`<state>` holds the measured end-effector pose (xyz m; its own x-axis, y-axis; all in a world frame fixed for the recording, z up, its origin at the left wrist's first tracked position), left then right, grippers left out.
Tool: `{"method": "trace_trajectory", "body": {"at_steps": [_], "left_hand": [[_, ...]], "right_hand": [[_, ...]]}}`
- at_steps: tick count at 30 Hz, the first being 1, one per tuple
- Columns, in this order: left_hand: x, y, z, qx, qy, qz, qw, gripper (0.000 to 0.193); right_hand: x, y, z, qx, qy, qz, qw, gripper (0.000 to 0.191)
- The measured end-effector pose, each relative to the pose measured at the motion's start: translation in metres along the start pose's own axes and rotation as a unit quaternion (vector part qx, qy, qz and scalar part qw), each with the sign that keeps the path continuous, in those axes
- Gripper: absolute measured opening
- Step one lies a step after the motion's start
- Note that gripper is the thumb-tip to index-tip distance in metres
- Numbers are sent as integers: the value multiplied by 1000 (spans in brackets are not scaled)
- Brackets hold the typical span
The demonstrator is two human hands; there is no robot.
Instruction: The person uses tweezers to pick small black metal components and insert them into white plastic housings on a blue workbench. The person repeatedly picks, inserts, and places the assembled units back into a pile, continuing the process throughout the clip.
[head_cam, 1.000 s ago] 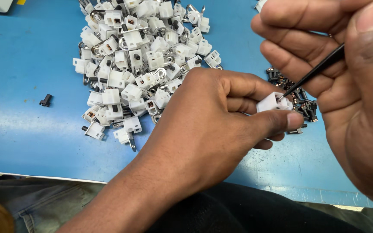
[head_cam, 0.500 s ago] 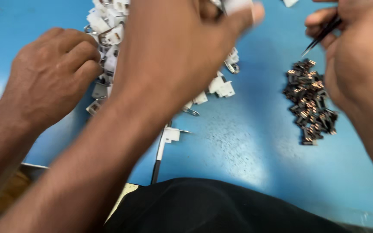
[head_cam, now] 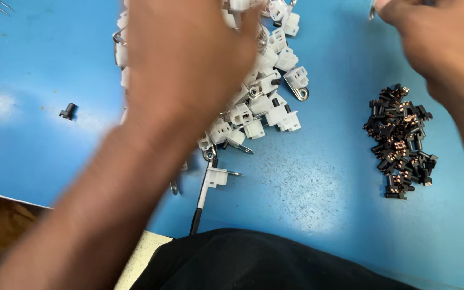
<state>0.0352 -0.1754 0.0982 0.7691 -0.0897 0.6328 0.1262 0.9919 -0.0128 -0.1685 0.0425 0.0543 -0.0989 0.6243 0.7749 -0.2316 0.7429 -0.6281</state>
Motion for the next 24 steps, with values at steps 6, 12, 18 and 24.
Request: {"method": "trace_trajectory", "body": {"at_steps": [6, 12, 18, 24], "left_hand": [[9, 86, -8, 300, -191, -521, 776, 39], [32, 95, -27, 337, -290, -575, 688, 32], [34, 99, -35, 334, -313, -531, 713, 33], [37, 107, -34, 326, -260, -612, 672, 38]], "right_hand": [[48, -29, -123, -56, -151, -68, 985, 26], [72, 35, -183, -99, -43, -16, 994, 20], [69, 45, -213, -305, -90, -192, 928, 25], [63, 3, -218, -337, -73, -228, 911, 32]]}}
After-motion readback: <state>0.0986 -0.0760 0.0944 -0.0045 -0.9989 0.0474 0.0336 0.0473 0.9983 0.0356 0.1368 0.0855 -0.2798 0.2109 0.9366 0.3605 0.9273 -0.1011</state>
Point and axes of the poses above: each hand's wrist, its own z-axis towards the middle knuckle, its own x-axis out of the back of the hand, y = z × x, the point moved 3 cm from there along z, towards the middle knuckle, and after that the axes turned 11 degrees about -x, right-handed, at the moved point
